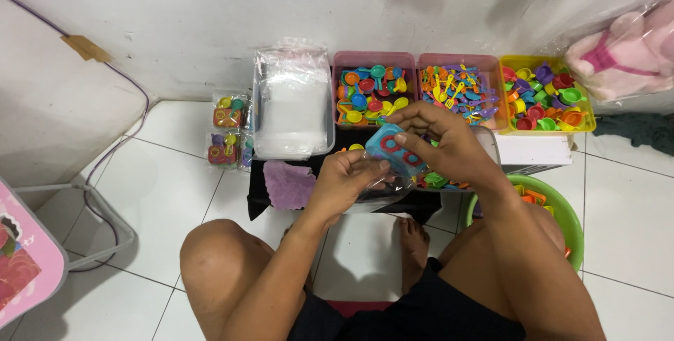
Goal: Sorting small plastic toy components from bins and packing them into individual plastic bags.
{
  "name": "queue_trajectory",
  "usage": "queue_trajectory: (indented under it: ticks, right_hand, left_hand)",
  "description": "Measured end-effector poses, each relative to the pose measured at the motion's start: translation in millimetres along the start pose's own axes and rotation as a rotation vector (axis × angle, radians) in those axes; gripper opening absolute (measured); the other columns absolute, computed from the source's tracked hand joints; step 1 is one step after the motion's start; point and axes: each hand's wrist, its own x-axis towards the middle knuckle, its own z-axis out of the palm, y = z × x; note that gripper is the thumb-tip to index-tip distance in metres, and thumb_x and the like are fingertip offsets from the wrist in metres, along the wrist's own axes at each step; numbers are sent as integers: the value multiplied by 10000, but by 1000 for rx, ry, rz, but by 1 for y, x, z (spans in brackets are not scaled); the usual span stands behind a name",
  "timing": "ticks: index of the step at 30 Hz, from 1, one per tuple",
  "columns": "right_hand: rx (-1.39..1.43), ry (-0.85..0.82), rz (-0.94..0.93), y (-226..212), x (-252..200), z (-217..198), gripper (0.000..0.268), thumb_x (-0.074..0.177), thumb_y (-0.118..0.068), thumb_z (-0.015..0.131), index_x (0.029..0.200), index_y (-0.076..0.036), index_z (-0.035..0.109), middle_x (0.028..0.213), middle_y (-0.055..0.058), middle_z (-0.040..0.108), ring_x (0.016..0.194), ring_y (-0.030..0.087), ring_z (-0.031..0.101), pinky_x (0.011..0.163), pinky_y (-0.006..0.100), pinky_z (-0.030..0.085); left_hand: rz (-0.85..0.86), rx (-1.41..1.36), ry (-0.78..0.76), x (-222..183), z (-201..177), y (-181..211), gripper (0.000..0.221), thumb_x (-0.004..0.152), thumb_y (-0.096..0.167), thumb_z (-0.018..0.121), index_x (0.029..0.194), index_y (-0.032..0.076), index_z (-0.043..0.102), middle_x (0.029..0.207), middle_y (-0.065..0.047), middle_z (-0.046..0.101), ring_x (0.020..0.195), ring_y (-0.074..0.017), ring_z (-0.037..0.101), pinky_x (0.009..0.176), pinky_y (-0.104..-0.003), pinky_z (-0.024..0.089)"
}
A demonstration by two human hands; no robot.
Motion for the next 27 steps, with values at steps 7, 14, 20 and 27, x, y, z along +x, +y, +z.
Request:
queue_trajectory:
  ticks: [7,14,20,27]
  right_hand:
    - [23,19,-32,12,2,-8,248,992,41,607,1234,14,652,925,173,773,803,216,733,734,393,583]
    - [90,29,-86,14,1,-7,227,1002,48,589,1223,50,644,892,180,757,696,166,681,624,311,536]
    - [158,36,-111,17,2,-8,224,1009,62,567,1224,73,629,876,193,740,651,137,649,570,266,492]
    - [92,37,-44,24,0,-9,243,984,58,612,1225,54,644,919,193,760,750,178,717,621,295,534]
  left_hand:
    - [11,-50,-7,-7,7,18,225,872,58,766,1058,-61,721,906,-217,757,838,-274,753,781,-419,649]
    - [-9,-92,-50,-8,6,20,270,878,100,775,1079,-67,706,940,-229,758,856,-300,757,772,-417,647]
    - [-25,-142,-65,-8,5,20,250,891,119,764,1062,-53,705,942,-228,760,857,-308,762,753,-404,647]
    - [13,-139,-39,-9,8,18,276,908,125,770,1105,-60,717,878,-175,755,819,-225,741,691,-313,635]
